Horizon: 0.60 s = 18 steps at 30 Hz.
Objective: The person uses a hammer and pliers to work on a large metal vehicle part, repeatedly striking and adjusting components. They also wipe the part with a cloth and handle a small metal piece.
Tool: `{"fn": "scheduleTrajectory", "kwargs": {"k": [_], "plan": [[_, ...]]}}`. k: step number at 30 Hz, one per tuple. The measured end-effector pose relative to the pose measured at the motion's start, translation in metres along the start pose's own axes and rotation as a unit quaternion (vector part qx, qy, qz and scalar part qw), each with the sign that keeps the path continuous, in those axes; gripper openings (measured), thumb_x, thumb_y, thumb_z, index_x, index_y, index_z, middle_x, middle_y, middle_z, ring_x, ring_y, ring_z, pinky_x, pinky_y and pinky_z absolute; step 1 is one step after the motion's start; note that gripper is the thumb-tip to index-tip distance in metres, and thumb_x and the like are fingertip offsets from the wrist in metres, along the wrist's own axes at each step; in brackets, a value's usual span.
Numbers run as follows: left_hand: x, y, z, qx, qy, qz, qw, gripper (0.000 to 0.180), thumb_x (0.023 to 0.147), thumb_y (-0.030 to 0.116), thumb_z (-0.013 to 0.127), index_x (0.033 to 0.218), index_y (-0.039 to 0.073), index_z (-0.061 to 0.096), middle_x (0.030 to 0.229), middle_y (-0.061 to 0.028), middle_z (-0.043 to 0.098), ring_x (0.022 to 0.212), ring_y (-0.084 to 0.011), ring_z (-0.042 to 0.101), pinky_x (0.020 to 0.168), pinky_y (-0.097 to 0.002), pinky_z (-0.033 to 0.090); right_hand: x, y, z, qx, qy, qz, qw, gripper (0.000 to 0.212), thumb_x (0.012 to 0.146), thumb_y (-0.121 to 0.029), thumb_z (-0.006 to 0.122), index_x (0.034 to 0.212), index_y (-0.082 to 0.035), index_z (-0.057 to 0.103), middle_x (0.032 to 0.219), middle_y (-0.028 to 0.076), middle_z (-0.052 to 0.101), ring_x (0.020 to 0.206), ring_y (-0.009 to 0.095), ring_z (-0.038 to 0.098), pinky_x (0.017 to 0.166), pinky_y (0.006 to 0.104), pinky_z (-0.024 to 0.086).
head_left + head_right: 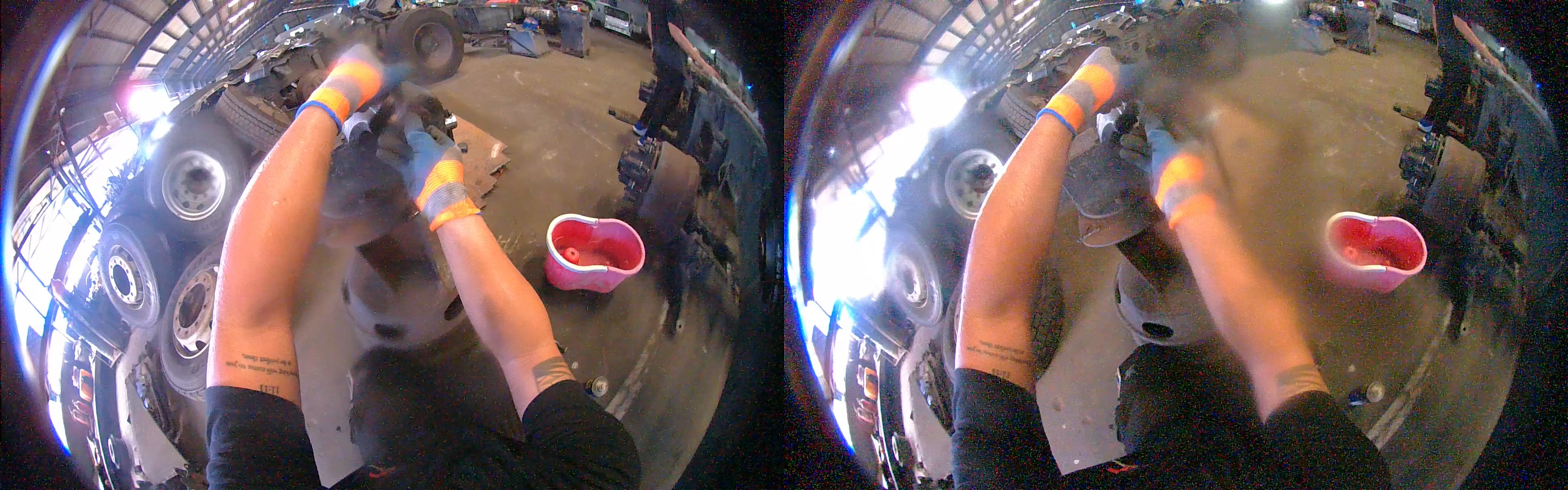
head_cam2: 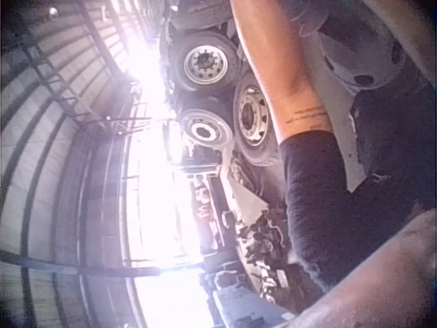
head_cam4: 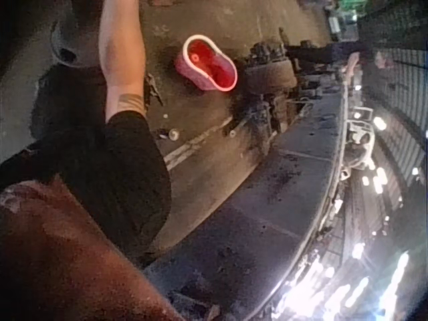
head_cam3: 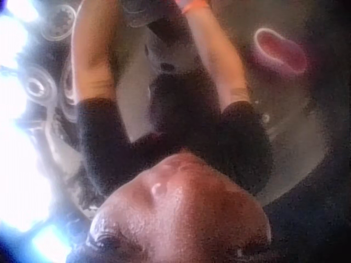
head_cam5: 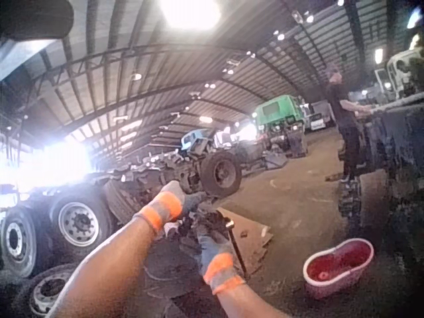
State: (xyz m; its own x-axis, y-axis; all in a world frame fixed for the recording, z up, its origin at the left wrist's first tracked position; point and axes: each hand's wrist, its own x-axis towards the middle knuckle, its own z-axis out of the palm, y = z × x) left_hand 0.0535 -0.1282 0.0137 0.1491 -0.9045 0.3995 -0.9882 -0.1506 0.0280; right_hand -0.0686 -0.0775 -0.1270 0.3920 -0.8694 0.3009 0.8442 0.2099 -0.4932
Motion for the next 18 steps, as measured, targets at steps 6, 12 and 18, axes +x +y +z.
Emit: {"fn": "scheduleTrajectory", "kwargs": {"k": [6,12,18], "plan": [[0.005,-0.03,0.018,-0.163,0.061,0.051,0.983,0.045,0.084,0.045,0.06,0.103,0.006,0.069,0.09,-0.0127,0.069,0.083,-0.0225,0.063,0.076,-0.0347,0.048,0.009,-0.012,-0.002,-0.112,0.002,0.03,0.993,0.025,0.092,-0.024,0.061,0.107,-0.004,0.06,0.092,0.013,0.067,0.07,0.028,0.068,0.062,0.0396,0.058],[-0.003,-0.032,0.036,-0.255,0.078,0.09,0.96,0.066,0.083,0.059,0.058,0.107,-0.001,0.068,0.102,-0.0177,0.069,0.095,-0.0246,0.064,0.088,-0.037,0.047,0.014,-0.014,0.008,-0.238,0.038,0.034,0.97,0.027,0.096,-0.027,0.054,0.106,-0.002,0.059,0.089,0.015,0.069,0.065,0.029,0.068,0.056,0.038,0.057],[0.005,-0.021,0.058,-0.345,0.127,0.104,0.924,0.062,0.086,0.056,0.055,0.107,-0.001,0.068,0.101,-0.016,0.07,0.092,-0.0217,0.063,0.086,-0.036,0.046,0.083,0.014,-0.06,-0.445,0.002,-0.183,0.876,0.028,0.097,-0.027,0.052,0.106,-0.002,0.058,0.089,0.015,0.069,0.067,0.028,0.069,0.058,0.0385,0.058]]}}
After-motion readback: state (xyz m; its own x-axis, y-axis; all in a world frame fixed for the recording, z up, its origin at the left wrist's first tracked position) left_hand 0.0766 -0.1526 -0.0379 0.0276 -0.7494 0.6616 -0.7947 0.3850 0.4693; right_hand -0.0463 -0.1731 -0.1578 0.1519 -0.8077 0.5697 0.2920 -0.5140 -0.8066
